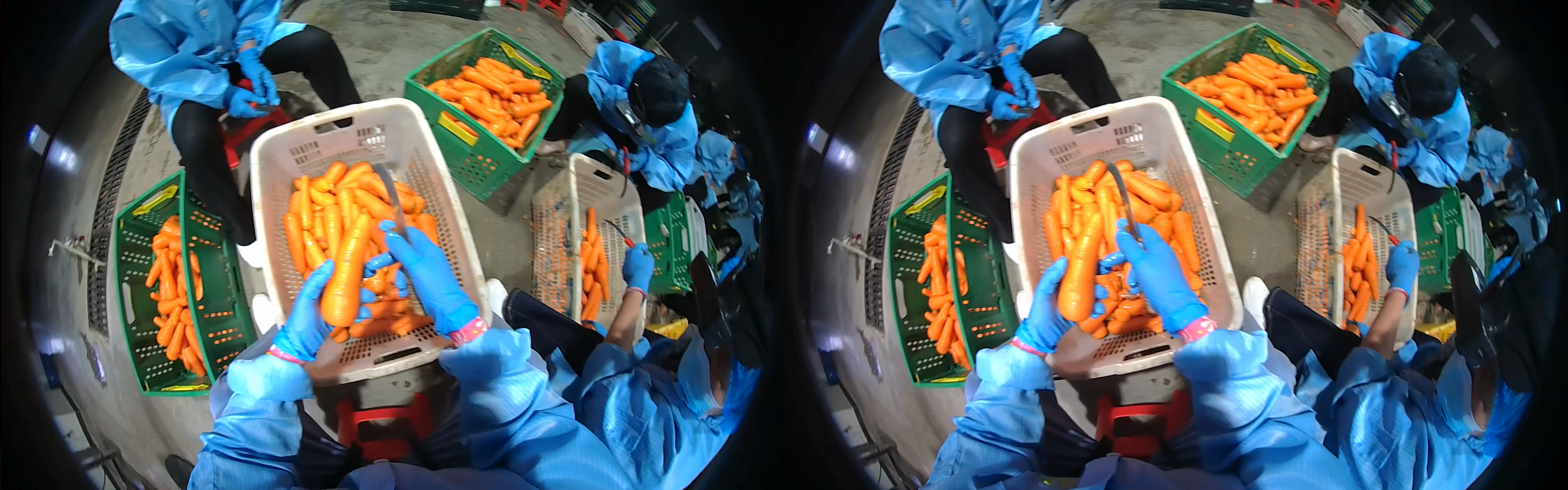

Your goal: The person peels carrots using a small knife, holding each carrot in the left hand and removing the skin with the right hand. The peeled carrots are placed into a white basket in front of them.

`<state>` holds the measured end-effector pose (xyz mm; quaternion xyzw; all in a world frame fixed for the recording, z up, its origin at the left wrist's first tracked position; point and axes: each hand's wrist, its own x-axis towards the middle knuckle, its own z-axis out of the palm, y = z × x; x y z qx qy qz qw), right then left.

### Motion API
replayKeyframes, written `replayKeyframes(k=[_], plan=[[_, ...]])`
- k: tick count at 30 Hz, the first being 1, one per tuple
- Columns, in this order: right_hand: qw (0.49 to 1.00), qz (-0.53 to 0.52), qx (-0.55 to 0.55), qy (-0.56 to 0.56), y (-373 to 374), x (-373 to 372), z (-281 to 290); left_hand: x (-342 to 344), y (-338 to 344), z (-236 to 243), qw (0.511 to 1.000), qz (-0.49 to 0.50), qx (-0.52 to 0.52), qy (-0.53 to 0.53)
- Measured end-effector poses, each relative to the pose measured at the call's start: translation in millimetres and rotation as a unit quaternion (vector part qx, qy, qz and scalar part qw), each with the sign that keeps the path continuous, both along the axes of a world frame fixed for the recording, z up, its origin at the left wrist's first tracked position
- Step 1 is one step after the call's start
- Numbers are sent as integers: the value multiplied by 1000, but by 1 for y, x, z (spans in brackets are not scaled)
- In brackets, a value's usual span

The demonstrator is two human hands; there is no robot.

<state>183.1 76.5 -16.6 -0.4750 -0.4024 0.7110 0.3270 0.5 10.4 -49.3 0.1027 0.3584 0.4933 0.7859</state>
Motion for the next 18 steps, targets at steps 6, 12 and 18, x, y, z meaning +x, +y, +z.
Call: replayKeyframes(k=[6,12,18], plan=[[955,-8,172,-243,-6,-6,-16,3,0,3,998,23,-7,-59],[785,-18,456,-419,-12,-10,-11,-2,3,-13,998,39,-9,-38],[773,-44,496,-393,-5,-3,-21,-2,1,-6,996,81,-23,-24]])
